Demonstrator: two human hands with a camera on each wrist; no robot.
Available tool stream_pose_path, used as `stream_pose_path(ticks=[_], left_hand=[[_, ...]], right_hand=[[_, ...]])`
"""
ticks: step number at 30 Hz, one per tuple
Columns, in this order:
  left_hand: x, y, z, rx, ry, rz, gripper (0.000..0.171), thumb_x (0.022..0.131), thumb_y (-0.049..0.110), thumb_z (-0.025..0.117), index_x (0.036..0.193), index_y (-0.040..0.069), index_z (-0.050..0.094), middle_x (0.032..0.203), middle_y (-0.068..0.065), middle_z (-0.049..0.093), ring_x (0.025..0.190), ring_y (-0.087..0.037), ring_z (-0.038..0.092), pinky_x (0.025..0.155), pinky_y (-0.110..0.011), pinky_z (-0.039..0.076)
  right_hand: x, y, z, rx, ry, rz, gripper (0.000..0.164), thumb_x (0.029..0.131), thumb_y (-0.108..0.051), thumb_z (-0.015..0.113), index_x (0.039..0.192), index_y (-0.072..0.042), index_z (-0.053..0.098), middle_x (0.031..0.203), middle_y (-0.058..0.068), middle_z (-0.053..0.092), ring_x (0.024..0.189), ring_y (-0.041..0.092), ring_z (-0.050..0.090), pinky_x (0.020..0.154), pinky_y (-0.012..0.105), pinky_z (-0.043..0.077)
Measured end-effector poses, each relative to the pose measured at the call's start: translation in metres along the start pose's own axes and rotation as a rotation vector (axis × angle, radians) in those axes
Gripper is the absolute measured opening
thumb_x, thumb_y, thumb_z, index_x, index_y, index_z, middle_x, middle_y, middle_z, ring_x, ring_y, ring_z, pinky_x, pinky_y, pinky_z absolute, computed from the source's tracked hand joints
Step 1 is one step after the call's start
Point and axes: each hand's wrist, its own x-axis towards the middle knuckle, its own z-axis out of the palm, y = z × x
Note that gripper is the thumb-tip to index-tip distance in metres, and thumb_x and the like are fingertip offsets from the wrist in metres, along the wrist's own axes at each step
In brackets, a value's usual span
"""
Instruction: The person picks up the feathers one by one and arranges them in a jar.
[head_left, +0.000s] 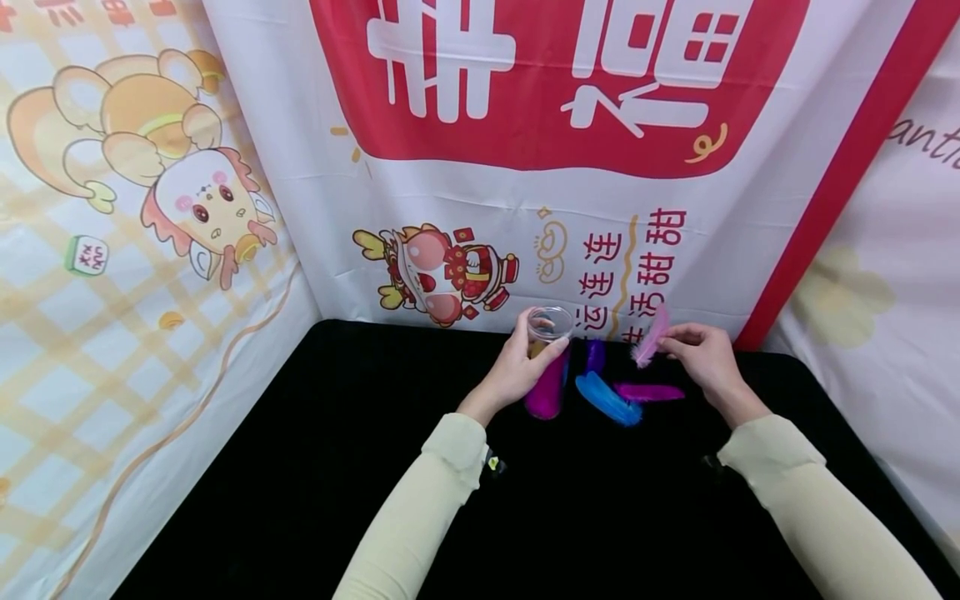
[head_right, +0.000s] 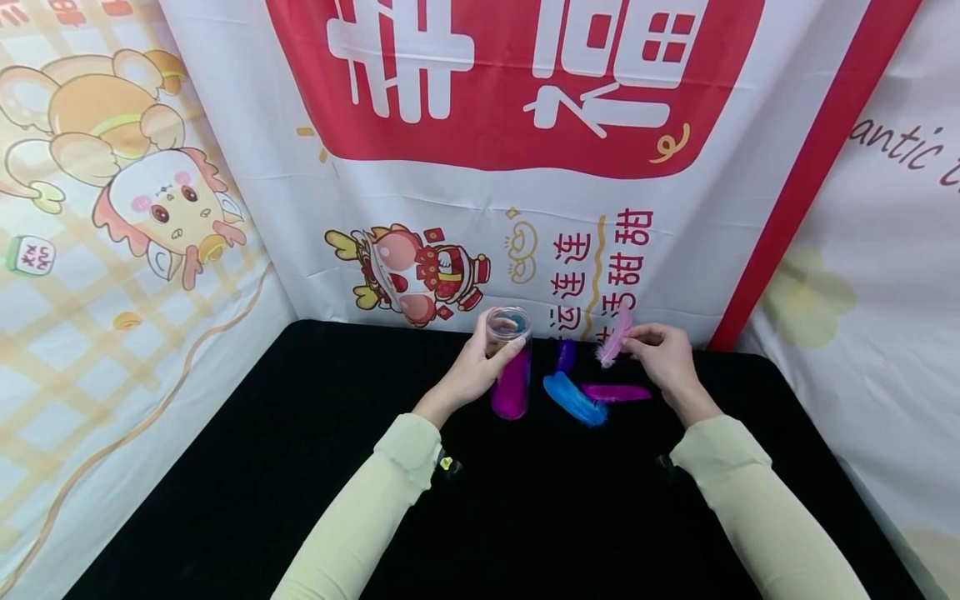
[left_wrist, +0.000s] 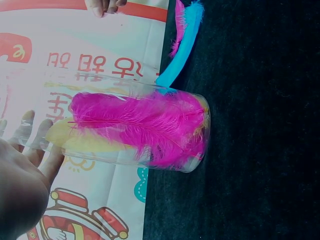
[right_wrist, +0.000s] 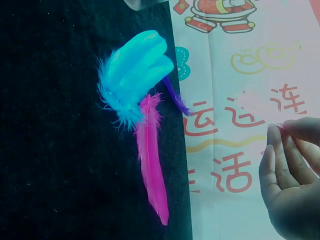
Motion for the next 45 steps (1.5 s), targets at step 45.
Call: stream_pose_path(ticks=[45], left_hand=[[0.001, 0.0, -0.001, 0.016, 0.008, 0.011, 0.071, 0.103, 0.04, 0.061, 0.156, 0.011, 0.024, 0.141, -0.005, 0.052, 0.131, -0.02, 0.05, 0.116, -0.049, 0.035]], right_hand=[[-0.012, -0.038, 0.012, 0.038, 0.012, -0.049, 0.037, 0.096, -0.02, 0.074, 0.119, 0.008, 0.067, 0.089, -0.012, 0.074, 0.077, 0.003, 0.069, 0.071, 0.02, 0.056]])
